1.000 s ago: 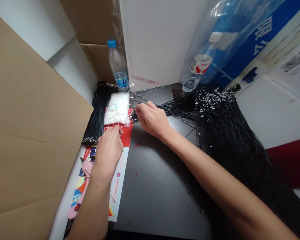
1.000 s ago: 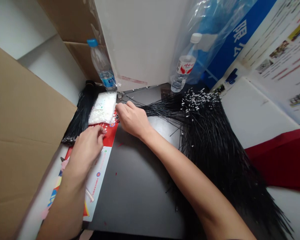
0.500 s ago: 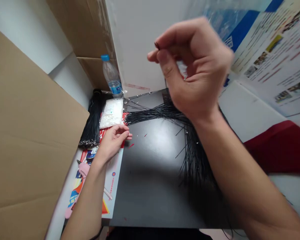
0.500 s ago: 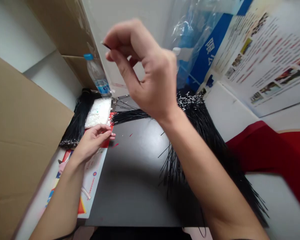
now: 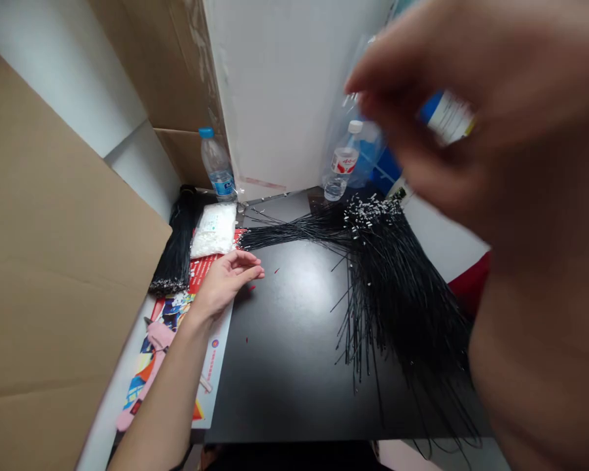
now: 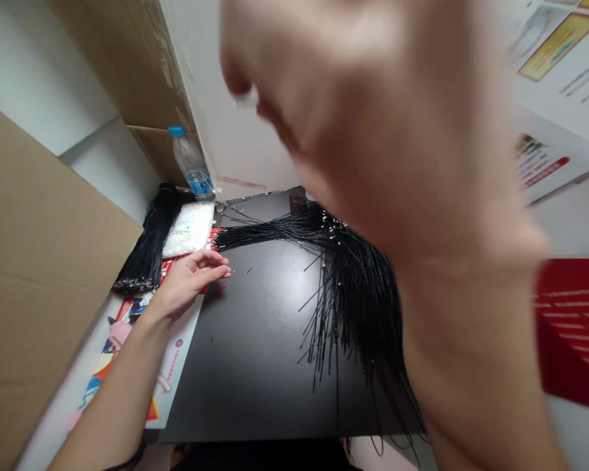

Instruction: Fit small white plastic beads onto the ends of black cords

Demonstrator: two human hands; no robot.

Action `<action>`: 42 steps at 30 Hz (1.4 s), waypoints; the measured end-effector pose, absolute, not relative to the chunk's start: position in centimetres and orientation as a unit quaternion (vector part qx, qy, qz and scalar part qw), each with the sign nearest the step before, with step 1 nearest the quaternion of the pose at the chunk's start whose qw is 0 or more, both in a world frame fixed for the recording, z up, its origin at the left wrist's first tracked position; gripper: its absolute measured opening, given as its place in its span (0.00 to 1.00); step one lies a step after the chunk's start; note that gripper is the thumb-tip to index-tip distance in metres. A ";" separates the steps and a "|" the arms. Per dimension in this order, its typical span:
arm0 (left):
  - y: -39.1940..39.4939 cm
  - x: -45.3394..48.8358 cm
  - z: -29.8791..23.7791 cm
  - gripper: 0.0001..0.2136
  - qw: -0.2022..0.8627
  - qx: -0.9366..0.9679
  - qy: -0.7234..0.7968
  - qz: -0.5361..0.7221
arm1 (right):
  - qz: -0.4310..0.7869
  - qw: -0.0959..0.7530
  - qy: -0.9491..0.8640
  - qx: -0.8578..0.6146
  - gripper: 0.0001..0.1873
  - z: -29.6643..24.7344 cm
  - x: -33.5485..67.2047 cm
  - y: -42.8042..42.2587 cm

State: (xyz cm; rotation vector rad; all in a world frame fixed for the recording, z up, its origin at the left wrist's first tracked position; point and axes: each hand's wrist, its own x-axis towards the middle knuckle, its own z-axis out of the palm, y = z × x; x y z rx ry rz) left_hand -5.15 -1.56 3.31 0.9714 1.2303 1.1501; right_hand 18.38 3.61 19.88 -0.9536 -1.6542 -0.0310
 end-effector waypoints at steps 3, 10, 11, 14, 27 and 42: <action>-1.7 -4.6 3.2 0.17 0.593 0.402 0.502 0.485 | -0.021 0.357 -0.867 -0.347 0.08 17.1 18.4 2.6; -1.7 -3.3 1.9 0.14 0.649 0.403 0.463 0.449 | 0.249 0.338 -0.819 -0.390 0.10 3.5 16.6 0.9; -1.7 -3.1 1.7 0.14 0.655 0.398 0.460 0.449 | 0.288 0.344 -0.794 -0.410 0.09 2.5 16.3 0.6; -1.6 -2.9 1.0 0.15 0.666 0.386 0.455 0.447 | 0.386 0.359 -0.724 -0.444 0.08 1.2 15.8 -0.2; -1.6 -2.6 1.2 0.14 0.651 0.394 0.478 0.439 | 0.485 0.385 -0.644 -0.449 0.11 -0.5 15.7 -0.4; -1.4 -2.2 0.5 0.14 0.657 0.386 0.474 0.441 | 0.514 0.388 -0.628 -0.436 0.10 -1.0 15.6 -0.5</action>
